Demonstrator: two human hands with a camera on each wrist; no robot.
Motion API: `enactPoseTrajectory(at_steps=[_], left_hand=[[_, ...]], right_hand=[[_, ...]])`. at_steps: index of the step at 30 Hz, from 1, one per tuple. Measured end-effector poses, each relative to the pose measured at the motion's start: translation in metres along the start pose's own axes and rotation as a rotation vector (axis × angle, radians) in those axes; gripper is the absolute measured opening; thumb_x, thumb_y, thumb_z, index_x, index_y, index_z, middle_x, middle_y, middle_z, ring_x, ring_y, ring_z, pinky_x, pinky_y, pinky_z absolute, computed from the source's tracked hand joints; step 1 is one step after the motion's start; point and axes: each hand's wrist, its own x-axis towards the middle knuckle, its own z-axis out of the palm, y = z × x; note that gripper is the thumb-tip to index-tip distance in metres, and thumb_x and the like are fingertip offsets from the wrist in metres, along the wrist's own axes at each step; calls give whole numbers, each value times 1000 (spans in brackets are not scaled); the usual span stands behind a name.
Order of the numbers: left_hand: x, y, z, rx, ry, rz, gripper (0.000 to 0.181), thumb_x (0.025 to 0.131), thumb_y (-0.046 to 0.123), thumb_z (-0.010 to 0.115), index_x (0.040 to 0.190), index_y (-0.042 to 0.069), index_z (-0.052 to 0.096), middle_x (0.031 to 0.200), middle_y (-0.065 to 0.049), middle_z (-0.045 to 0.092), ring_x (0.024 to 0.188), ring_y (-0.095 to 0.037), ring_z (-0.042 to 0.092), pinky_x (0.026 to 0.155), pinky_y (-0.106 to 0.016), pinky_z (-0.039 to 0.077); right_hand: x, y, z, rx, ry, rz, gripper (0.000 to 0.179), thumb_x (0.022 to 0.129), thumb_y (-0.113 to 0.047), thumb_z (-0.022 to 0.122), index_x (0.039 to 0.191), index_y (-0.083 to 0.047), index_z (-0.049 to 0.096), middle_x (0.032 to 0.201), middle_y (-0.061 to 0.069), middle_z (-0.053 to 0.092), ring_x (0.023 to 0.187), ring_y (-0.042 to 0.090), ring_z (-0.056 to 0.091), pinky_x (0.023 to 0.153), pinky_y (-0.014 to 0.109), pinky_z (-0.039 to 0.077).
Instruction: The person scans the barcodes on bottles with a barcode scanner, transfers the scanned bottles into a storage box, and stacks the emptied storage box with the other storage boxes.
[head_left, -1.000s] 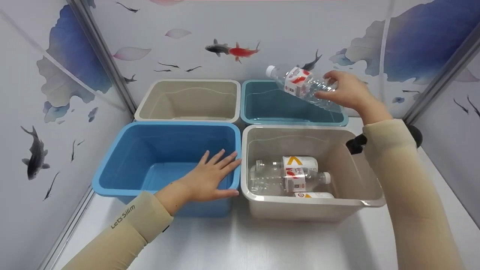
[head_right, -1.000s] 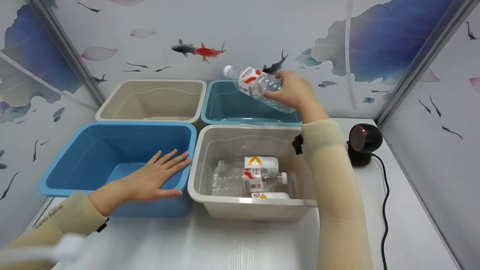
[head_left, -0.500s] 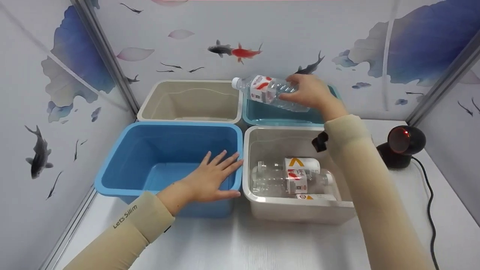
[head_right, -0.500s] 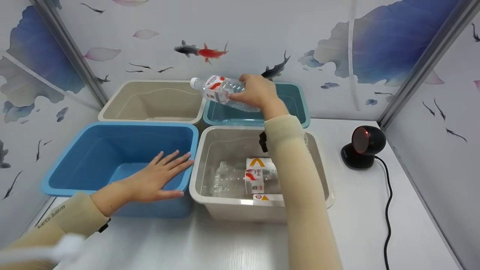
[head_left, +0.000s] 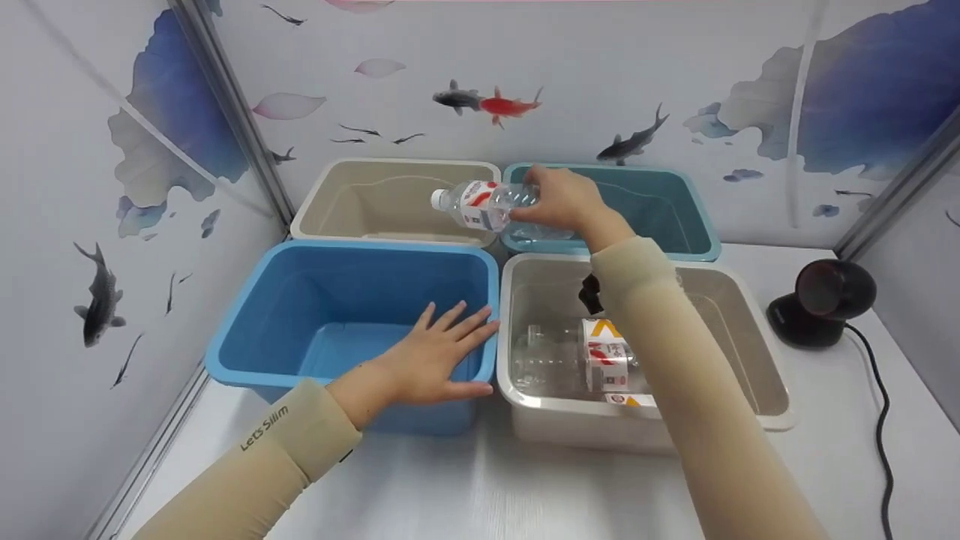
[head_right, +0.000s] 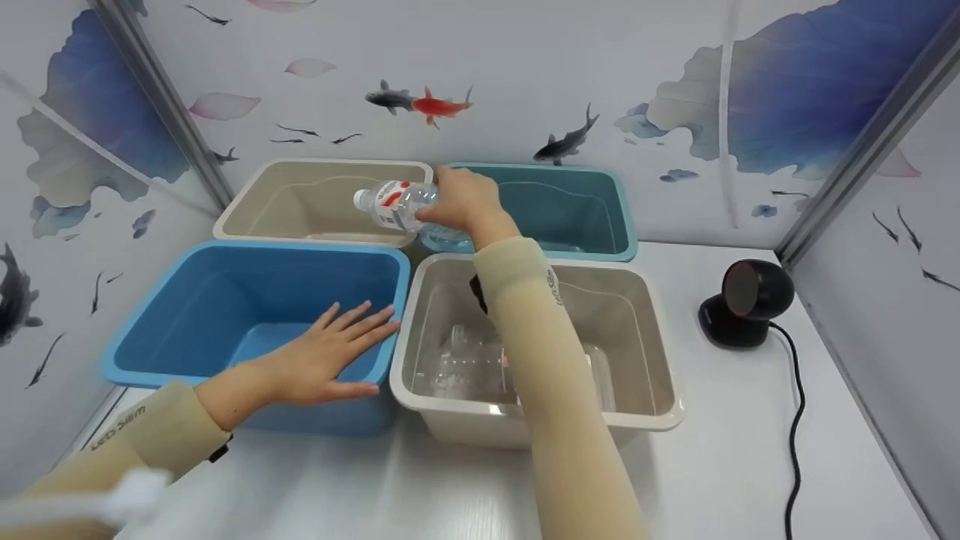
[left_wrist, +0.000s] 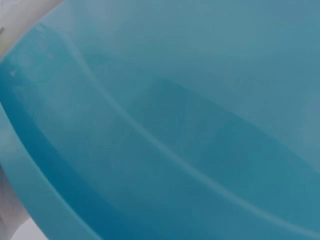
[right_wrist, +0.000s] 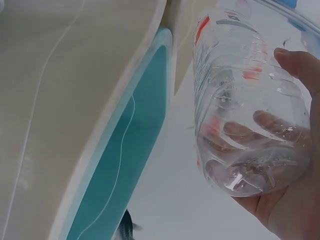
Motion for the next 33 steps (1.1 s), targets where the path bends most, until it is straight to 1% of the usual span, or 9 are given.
enactPoseTrajectory(at_steps=[5,9,12,17,19,22,26,29,33], left_hand=[[0,0,1,9,-3,-5,82,87,68,39,151,26,12,159,3,7,146,-31,6,113,-61,2],[1,0,0,12,-9,-4,82,87,68,39,152,25,12,159,2,7,146,-32,6,113,-61,2],[1,0,0,7,-12,-6,82,87,68,40,152,26,12,159,3,7,147,-31,5,113,-61,2],[0,1,-1,3,-16,-12,82,87,67,41,152,27,11,159,3,6,147,-30,4,113,-60,1],[0,1,-1,6,-16,-8,81,87,67,41,152,26,11,159,3,6,146,-31,5,113,-61,2],[0,1,-1,11,-17,-6,81,88,66,41,152,26,12,159,2,6,146,-31,5,113,-61,2],[0,1,0,16,-19,-12,81,88,66,41,152,26,12,159,3,7,146,-31,6,113,-61,2],[1,0,0,11,-19,-15,81,87,67,41,151,26,12,159,3,6,147,-31,5,113,-61,2],[0,0,0,9,-19,-12,81,88,66,41,152,26,11,160,2,6,147,-31,4,113,-61,2]], right_hand=[[5,-8,10,-4,-26,6,67,80,-49,66,133,-14,47,127,9,58,108,25,57,93,46,49],[4,-10,13,-13,-66,13,69,79,-50,66,134,-14,46,129,10,57,110,27,57,94,47,48],[3,-10,12,-22,-102,15,73,79,-51,66,138,-15,43,133,10,54,114,28,55,96,50,46],[0,-11,10,-12,-195,15,80,76,-43,71,144,-20,36,141,11,45,119,30,49,98,54,42],[0,-10,10,-11,-212,14,79,76,-38,71,144,-20,36,143,13,40,121,32,47,99,55,41],[2,-10,12,-14,-190,6,76,77,-34,70,143,-18,37,145,16,37,122,33,46,99,55,41],[7,-11,16,4,-117,-17,71,78,-31,70,140,-10,40,138,15,46,118,31,50,100,51,42],[9,-14,19,-64,-81,-25,68,81,-35,69,139,-10,41,136,16,49,120,33,50,101,52,41],[12,-19,19,-167,-72,-14,66,83,-42,67,139,-14,45,141,16,46,127,36,45,102,55,38]])
